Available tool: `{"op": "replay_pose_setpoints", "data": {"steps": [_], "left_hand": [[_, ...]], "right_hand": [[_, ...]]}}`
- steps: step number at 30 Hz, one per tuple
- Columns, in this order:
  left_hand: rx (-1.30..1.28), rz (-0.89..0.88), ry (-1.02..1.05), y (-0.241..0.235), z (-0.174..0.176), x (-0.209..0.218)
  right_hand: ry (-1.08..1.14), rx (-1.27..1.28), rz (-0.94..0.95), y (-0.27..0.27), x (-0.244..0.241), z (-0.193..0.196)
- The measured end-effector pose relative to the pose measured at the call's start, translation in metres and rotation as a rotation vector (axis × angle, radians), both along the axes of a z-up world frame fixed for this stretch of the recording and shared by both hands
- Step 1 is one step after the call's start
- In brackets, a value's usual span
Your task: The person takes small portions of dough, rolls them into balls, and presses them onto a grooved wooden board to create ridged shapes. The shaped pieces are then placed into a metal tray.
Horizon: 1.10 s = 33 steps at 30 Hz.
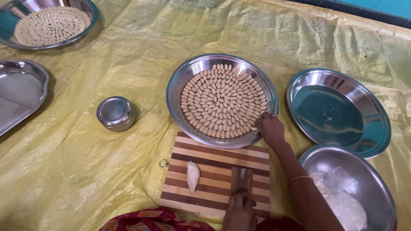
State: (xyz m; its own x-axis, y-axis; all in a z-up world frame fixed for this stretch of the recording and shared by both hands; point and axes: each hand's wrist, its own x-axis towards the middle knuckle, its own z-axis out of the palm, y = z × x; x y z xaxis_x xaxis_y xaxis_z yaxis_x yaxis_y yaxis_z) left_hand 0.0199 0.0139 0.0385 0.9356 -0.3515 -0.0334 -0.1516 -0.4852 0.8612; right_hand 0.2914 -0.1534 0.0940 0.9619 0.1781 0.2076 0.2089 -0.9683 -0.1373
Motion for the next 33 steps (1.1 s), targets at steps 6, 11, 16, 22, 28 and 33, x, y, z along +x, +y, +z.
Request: {"op": "replay_pose_setpoints", "data": {"steps": [6,11,16,22,28,33], "left_hand": [[-0.033,0.01,-0.054,0.0,-0.002,-0.001],[-0.033,0.006,-0.036,0.001,0.006,0.0],[-0.053,0.023,-0.041,0.001,0.01,0.0],[0.019,-0.004,-0.116,-0.004,-0.003,-0.003],[0.039,-0.013,-0.123,0.0,-0.015,-0.005],[0.016,0.018,-0.05,0.009,-0.014,0.004]], "right_hand": [[-0.007,-0.082,0.033,-0.002,-0.001,0.001],[0.007,-0.097,0.019,-0.002,-0.006,0.008],[-0.123,0.16,0.066,0.028,-0.028,0.021],[0.227,0.364,0.376,0.137,-0.117,0.026],[0.556,0.22,0.125,0.216,-0.129,0.015],[0.468,0.381,0.235,0.214,-0.143,0.004]]}}
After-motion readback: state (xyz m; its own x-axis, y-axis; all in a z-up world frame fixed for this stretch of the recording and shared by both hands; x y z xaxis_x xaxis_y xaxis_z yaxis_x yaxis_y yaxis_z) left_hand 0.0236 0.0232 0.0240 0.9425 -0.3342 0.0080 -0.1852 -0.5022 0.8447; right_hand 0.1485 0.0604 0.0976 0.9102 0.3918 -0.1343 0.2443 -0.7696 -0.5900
